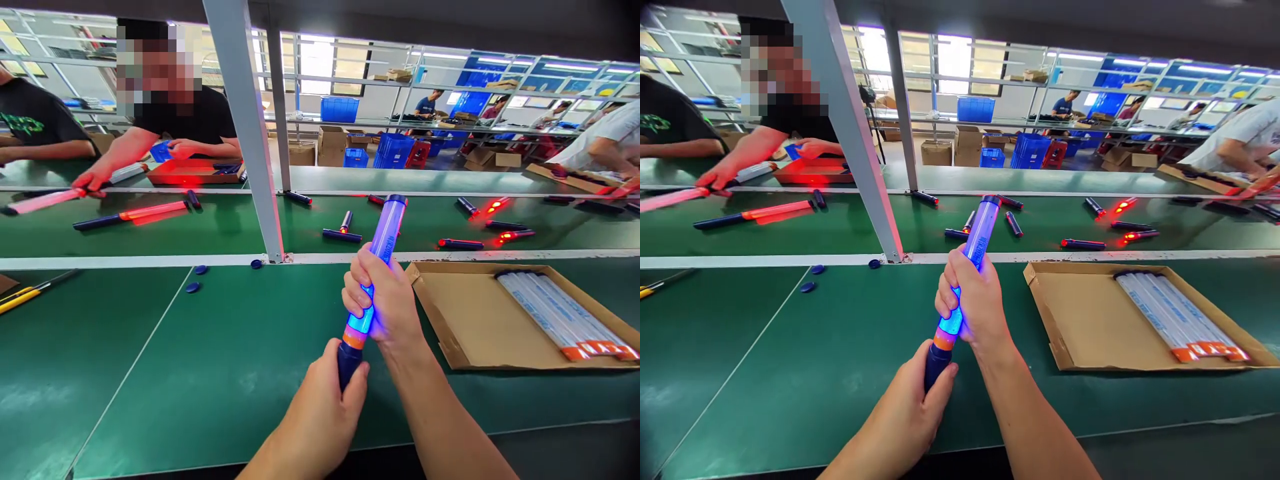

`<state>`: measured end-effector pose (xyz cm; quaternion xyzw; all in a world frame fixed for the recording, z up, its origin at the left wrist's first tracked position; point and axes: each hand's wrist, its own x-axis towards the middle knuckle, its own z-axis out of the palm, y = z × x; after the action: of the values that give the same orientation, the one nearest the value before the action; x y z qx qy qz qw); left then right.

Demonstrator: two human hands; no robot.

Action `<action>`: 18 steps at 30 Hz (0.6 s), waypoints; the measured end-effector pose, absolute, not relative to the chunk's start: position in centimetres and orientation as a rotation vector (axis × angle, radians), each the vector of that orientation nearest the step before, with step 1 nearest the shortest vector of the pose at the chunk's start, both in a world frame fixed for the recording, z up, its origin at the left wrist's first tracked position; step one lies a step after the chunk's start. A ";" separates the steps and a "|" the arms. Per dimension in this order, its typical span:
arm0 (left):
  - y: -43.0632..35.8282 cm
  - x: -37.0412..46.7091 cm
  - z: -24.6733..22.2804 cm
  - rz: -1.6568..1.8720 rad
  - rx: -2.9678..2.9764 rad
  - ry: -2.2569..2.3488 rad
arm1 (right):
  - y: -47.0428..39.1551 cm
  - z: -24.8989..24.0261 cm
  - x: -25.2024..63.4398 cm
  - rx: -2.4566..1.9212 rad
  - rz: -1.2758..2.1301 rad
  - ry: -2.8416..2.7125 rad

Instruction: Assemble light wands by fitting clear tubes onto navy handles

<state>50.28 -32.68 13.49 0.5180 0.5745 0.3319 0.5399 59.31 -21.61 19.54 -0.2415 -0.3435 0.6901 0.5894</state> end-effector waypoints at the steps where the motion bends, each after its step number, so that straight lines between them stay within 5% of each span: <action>1: -32.5 50.4 13.4 0.793 1.309 1.431 | -21.6 19.4 59.3 -0.583 1.580 -0.808; 14: -31.1 50.6 10.9 0.730 1.510 1.826 | -21.8 18.3 58.3 -0.842 1.299 -0.901; 18: -30.8 48.2 11.9 0.793 1.523 1.431 | -22.4 18.9 58.1 -0.779 1.274 -1.012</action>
<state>48.21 -30.75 11.94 0.6125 0.5755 0.3191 0.4380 58.14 -22.43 18.88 -0.3388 -0.4402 0.5540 0.6201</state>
